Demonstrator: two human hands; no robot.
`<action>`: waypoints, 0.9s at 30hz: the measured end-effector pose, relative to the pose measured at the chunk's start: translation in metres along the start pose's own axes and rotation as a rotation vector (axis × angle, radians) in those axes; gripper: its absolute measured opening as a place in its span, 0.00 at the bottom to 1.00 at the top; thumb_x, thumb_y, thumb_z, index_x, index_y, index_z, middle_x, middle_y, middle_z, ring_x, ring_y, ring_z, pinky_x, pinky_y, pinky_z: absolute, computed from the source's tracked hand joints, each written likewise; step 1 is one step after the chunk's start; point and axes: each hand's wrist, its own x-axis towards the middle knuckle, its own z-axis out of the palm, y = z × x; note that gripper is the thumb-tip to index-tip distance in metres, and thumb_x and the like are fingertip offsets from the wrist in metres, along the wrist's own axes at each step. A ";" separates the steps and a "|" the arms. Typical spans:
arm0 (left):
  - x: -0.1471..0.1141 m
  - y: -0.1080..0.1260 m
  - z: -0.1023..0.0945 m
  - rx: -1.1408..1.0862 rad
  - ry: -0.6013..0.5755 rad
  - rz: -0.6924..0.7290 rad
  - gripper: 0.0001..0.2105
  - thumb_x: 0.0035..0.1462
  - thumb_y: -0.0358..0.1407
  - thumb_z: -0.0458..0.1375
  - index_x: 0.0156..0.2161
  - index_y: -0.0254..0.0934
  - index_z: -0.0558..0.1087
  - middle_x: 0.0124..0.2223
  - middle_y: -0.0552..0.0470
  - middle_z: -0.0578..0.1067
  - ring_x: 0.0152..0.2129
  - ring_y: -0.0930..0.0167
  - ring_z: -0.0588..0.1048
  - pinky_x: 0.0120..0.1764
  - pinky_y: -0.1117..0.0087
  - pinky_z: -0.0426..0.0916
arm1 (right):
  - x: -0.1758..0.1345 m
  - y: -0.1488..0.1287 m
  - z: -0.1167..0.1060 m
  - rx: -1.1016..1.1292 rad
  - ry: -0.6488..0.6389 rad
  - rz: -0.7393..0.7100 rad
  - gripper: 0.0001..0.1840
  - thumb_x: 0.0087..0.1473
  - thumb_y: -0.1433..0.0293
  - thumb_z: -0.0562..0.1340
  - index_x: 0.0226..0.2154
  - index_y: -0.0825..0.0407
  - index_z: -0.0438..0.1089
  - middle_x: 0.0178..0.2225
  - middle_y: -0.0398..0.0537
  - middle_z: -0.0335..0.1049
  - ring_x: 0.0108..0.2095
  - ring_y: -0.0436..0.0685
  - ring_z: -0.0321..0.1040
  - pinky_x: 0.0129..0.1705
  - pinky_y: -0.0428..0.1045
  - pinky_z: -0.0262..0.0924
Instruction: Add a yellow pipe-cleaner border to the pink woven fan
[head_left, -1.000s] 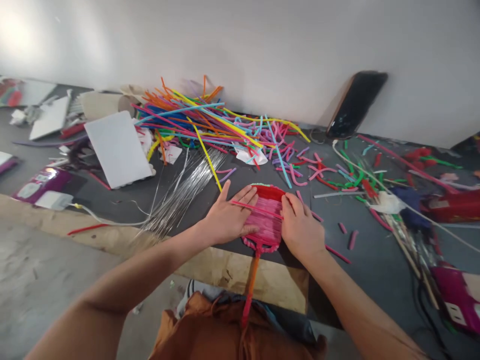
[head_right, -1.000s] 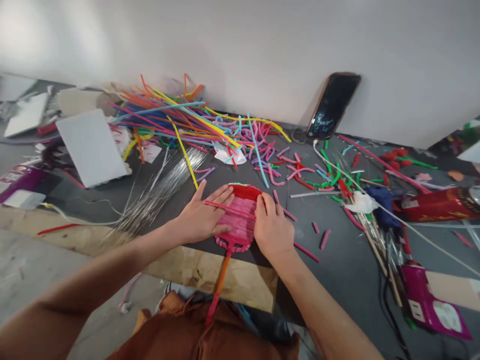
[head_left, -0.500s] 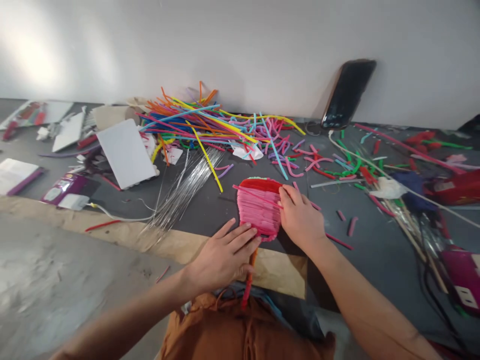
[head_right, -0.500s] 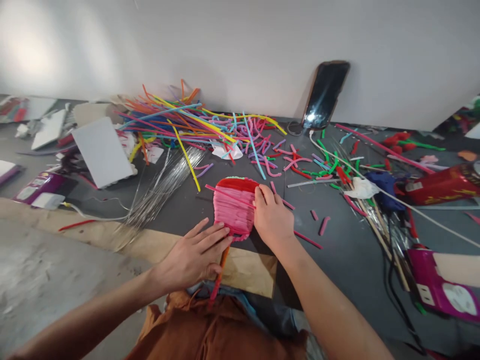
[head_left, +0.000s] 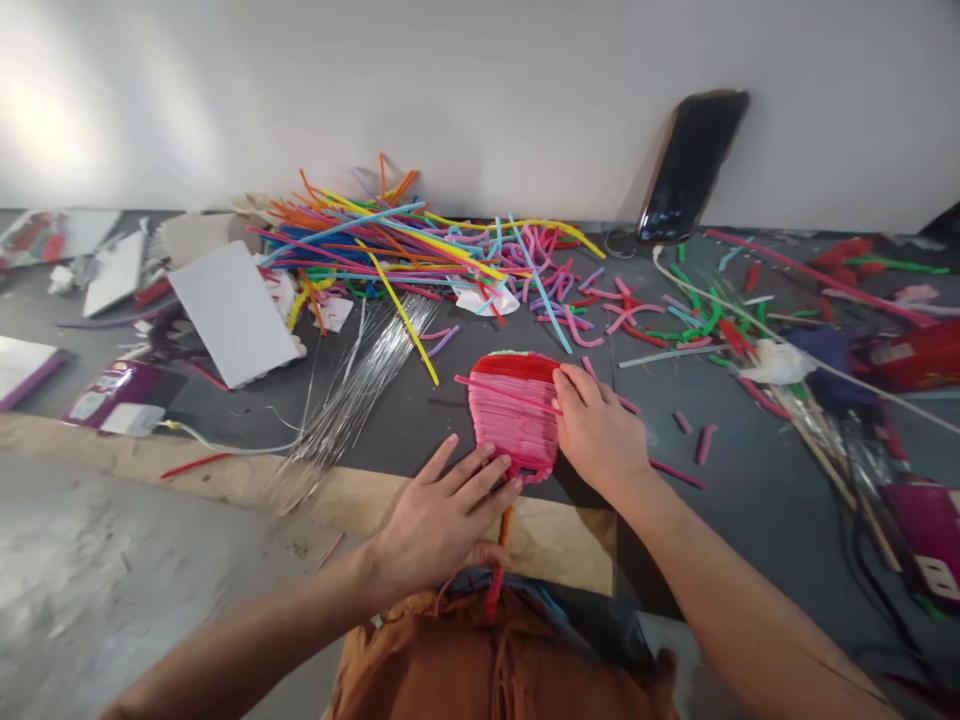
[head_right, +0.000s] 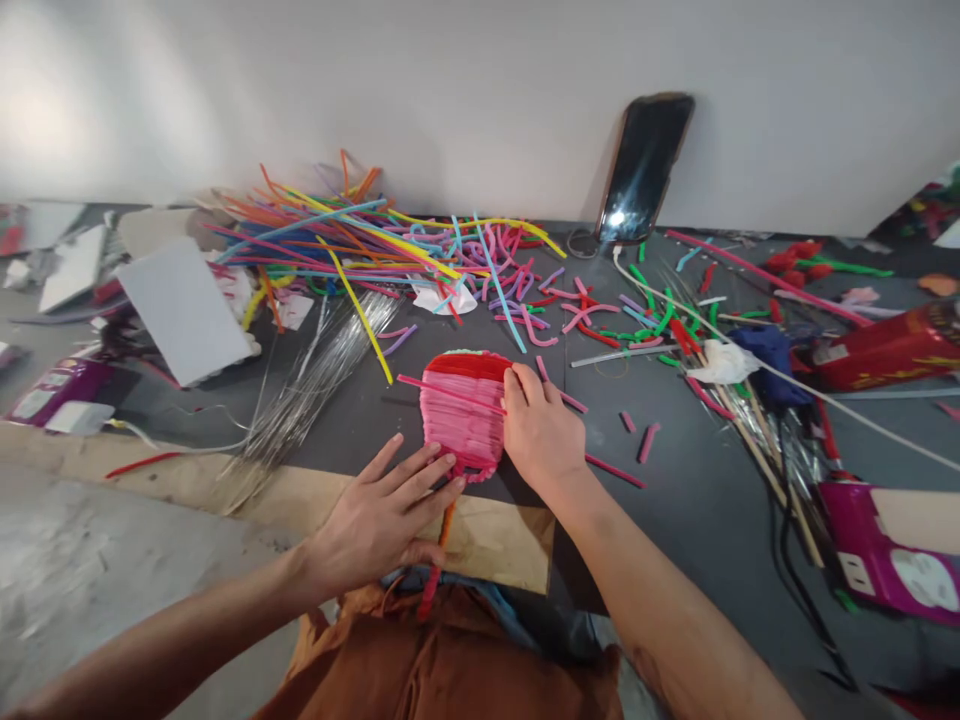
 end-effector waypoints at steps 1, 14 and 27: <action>-0.002 -0.001 -0.001 0.007 0.004 -0.002 0.32 0.55 0.57 0.49 0.60 0.41 0.61 0.59 0.43 0.67 0.60 0.59 0.60 0.63 0.48 0.39 | 0.001 0.001 0.000 0.009 -0.002 -0.003 0.22 0.59 0.72 0.50 0.55 0.56 0.63 0.56 0.55 0.64 0.45 0.62 0.67 0.40 0.54 0.67; -0.016 -0.009 -0.001 0.021 -0.011 0.097 0.26 0.62 0.48 0.48 0.61 0.38 0.59 0.63 0.46 0.62 0.62 0.63 0.54 0.63 0.54 0.43 | -0.078 -0.027 -0.034 0.318 -0.071 -0.262 0.23 0.56 0.79 0.49 0.52 0.54 0.66 0.40 0.53 0.75 0.37 0.53 0.74 0.34 0.45 0.68; -0.013 -0.013 0.000 -0.020 -0.094 0.093 0.28 0.63 0.52 0.42 0.63 0.40 0.57 0.65 0.49 0.58 0.63 0.64 0.52 0.64 0.56 0.38 | -0.094 -0.036 -0.020 0.245 0.022 -0.261 0.23 0.53 0.81 0.51 0.48 0.53 0.71 0.38 0.51 0.75 0.35 0.52 0.72 0.31 0.43 0.65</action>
